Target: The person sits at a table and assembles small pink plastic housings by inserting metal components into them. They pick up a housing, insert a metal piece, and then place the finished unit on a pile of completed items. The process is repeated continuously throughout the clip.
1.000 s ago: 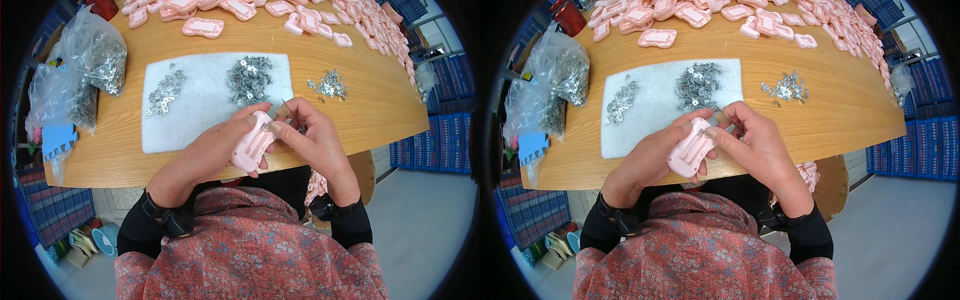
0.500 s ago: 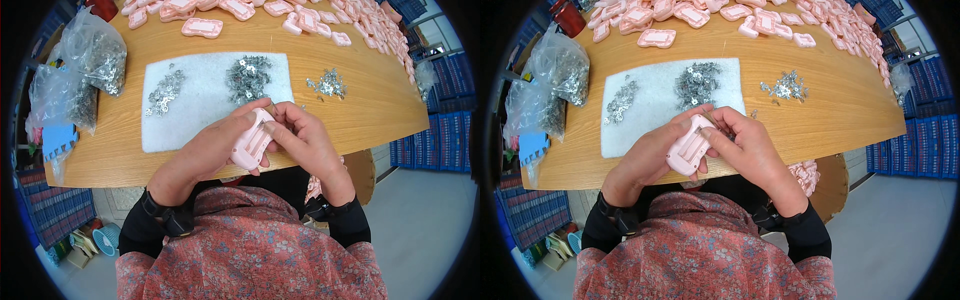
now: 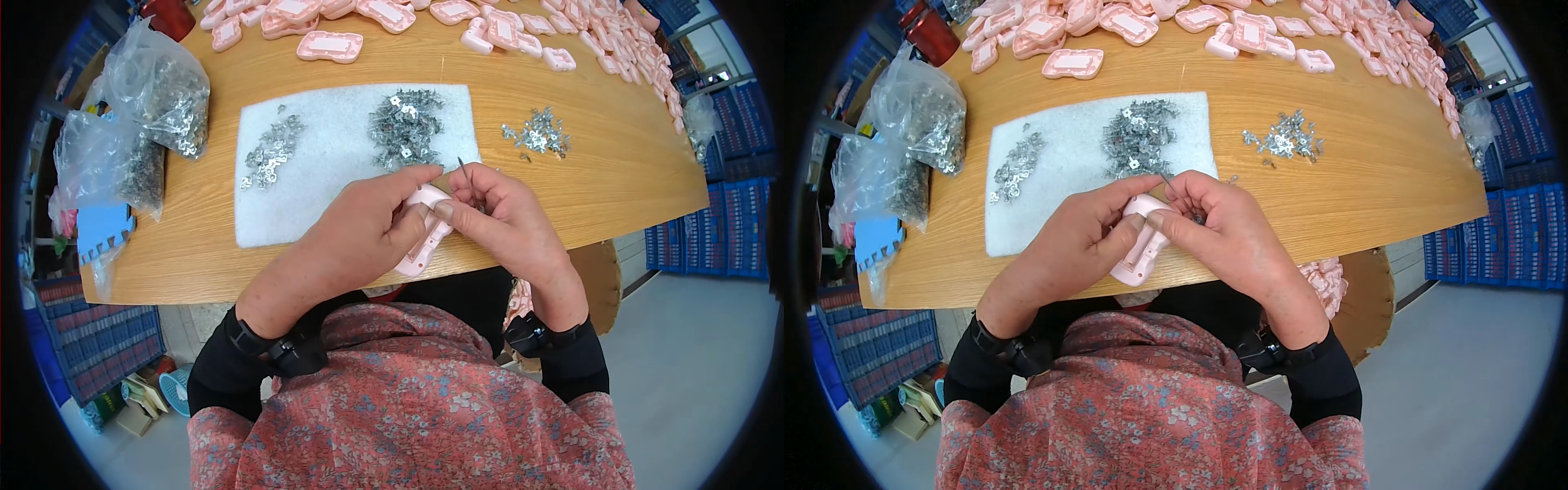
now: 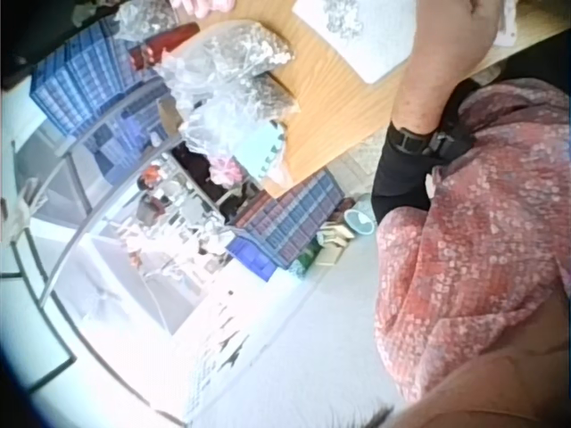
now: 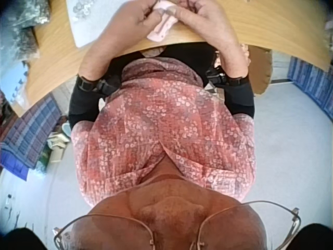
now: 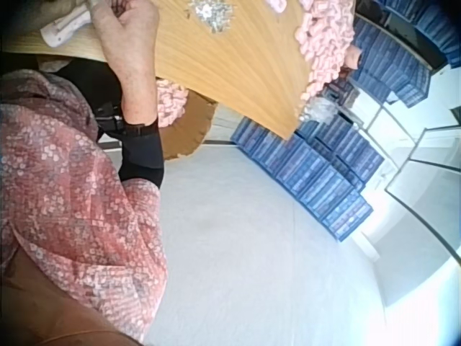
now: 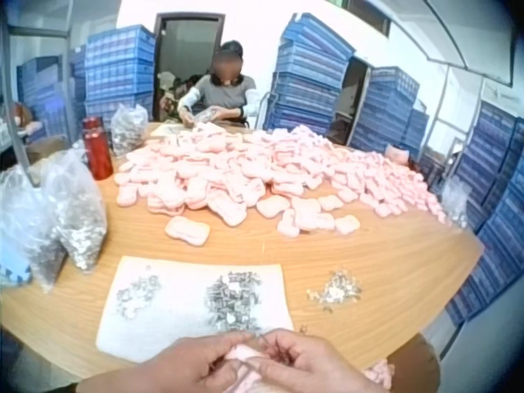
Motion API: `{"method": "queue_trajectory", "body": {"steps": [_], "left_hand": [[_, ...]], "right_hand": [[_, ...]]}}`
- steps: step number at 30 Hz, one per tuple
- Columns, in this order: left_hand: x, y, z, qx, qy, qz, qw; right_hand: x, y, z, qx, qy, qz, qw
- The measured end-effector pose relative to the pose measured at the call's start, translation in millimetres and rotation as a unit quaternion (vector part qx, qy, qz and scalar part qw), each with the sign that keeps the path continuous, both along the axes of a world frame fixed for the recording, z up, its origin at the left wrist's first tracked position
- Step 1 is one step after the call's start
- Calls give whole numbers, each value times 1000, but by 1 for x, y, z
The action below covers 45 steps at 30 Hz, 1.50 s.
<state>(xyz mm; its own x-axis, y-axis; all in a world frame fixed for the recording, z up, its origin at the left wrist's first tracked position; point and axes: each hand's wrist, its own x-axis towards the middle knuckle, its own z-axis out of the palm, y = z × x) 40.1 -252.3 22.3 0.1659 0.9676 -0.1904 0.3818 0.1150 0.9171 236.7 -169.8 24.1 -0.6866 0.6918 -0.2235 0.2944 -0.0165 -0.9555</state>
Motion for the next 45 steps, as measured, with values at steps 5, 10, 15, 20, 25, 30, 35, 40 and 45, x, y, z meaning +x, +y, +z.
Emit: {"method": "queue_trajectory", "body": {"steps": [5, 10, 15, 20, 25, 30, 35, 40, 45], "left_hand": [[-3, -3, -19, 93, -63, 51, 992], [-7, -4, -14, -91, -352, 163, 917], [-19, -6, -13, -138, -524, 134, 830], [-15, -7, -6, -143, -541, 140, 817], [-7, -5, 0, -158, -509, 193, 823], [-14, -7, -6, -160, -547, 148, 809], [-11, -6, -6, -146, -519, 150, 829], [6, 0, -10, -53, -327, 243, 912], [11, 1, -14, 45, -268, 194, 943]], "right_hand": [[-1, -6, 8, -130, 102, -40, 985], [-2, -11, -10, -65, 134, -97, 984], [-12, -26, -16, 7, 156, -88, 984], [-19, -31, -17, 78, 135, -53, 986], [-23, -31, -21, 118, 148, -63, 980], [-22, -24, -20, 202, 136, -24, 970], [-23, -23, -16, 378, 70, 23, 923], [-22, -25, -5, 236, 124, 2, 964], [-21, -32, -6, -19, 193, -126, 973]]}}
